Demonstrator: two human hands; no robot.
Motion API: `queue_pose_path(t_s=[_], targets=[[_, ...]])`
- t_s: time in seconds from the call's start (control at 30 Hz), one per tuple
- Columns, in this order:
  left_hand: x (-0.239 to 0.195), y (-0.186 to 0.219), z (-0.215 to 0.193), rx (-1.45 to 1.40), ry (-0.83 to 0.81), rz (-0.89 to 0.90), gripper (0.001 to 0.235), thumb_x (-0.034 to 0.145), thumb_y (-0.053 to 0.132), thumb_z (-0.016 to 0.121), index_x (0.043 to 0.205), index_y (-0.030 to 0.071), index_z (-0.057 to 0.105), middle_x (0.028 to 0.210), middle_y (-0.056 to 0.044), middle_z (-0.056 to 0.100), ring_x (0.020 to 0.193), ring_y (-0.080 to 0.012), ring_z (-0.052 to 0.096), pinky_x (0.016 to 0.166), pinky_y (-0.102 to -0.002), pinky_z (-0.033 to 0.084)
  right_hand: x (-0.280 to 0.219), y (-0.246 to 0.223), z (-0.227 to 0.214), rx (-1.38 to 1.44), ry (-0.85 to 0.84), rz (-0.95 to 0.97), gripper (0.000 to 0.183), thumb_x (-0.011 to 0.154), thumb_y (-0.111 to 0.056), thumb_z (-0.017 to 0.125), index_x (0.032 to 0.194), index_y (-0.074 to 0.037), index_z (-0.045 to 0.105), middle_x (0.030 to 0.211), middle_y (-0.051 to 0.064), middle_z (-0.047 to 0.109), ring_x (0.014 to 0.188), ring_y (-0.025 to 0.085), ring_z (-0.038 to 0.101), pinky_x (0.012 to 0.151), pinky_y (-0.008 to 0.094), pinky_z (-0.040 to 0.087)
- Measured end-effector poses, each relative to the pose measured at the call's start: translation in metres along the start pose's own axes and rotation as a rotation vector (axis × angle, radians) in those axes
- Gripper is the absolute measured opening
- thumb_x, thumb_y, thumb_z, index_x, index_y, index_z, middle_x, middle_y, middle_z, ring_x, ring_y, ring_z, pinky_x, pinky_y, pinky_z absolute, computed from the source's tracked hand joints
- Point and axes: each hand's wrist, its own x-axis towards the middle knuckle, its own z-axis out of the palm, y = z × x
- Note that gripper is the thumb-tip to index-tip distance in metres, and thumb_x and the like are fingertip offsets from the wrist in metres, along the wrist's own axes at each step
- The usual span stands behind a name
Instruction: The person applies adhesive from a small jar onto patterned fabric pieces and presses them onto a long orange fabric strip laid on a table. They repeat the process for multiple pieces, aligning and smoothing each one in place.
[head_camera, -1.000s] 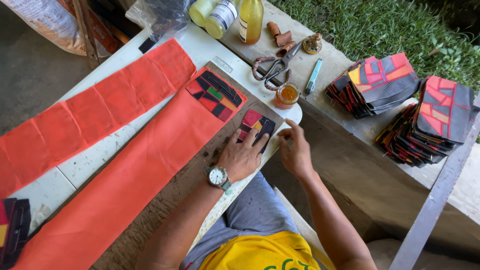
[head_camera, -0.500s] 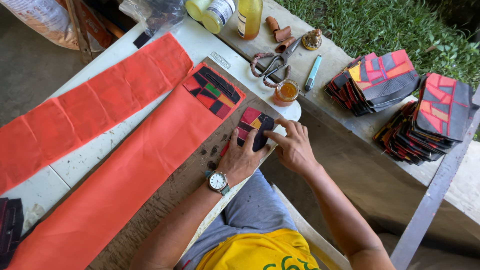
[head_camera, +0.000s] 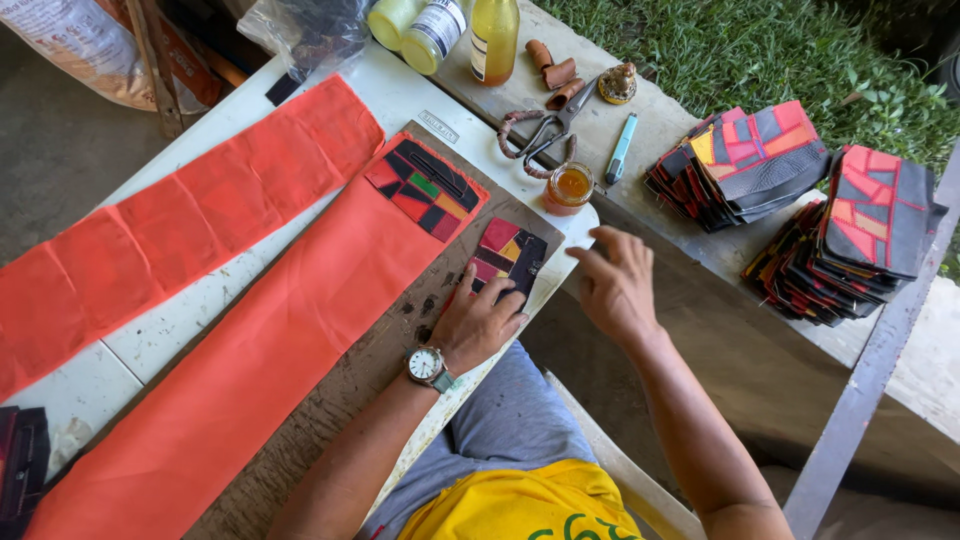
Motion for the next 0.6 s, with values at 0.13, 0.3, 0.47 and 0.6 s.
queue_pose_path(t_s=[0.13, 0.3, 0.47, 0.6], targets=[[0.011, -0.004, -0.023, -0.204, 0.133, -0.297, 0.042, 0.094, 0.034, 0.074, 0.126, 0.010, 0.064, 0.131, -0.015, 0.059, 0.122, -0.0377, 0.057, 0.104, -0.051, 0.046, 0.009, 0.010, -0.022, 0.626, -0.308, 0.367, 0.072, 0.076, -0.005, 0.066, 0.144, -0.017, 0.049, 0.103, 0.012, 0.065, 0.094, 0.022, 0.061, 0.083, 0.036, 0.050], [0.026, -0.010, -0.037, -0.043, -0.120, -0.365, 0.053, 0.083, 0.034, 0.079, 0.133, 0.020, 0.067, 0.140, -0.022, 0.049, 0.129, -0.0404, 0.051, 0.106, -0.050, 0.040, 0.014, -0.007, -0.023, 1.005, -0.891, 0.533, 0.107, 0.074, -0.010, 0.062, 0.165, -0.017, 0.006, 0.081, 0.013, 0.072, 0.067, 0.015, 0.061, 0.056, 0.029, 0.051], [0.032, -0.018, -0.041, -0.050, -0.186, -0.363, 0.053, 0.083, 0.033, 0.079, 0.133, 0.019, 0.068, 0.142, -0.020, 0.050, 0.130, -0.0376, 0.052, 0.107, -0.048, 0.042, 0.028, -0.019, -0.017, 0.878, -0.865, 0.549, 0.107, 0.075, -0.013, 0.063, 0.165, -0.018, 0.006, 0.083, 0.014, 0.075, 0.067, 0.015, 0.063, 0.055, 0.029, 0.053], [0.037, -0.027, -0.044, -0.089, -0.219, -0.376, 0.051, 0.083, 0.032, 0.080, 0.131, 0.019, 0.068, 0.143, -0.020, 0.049, 0.127, -0.0356, 0.054, 0.103, -0.047, 0.044, 0.035, -0.020, -0.017, 0.738, -0.882, 0.587, 0.106, 0.075, -0.016, 0.065, 0.165, -0.020, 0.009, 0.081, 0.013, 0.076, 0.063, 0.017, 0.063, 0.056, 0.032, 0.053]])
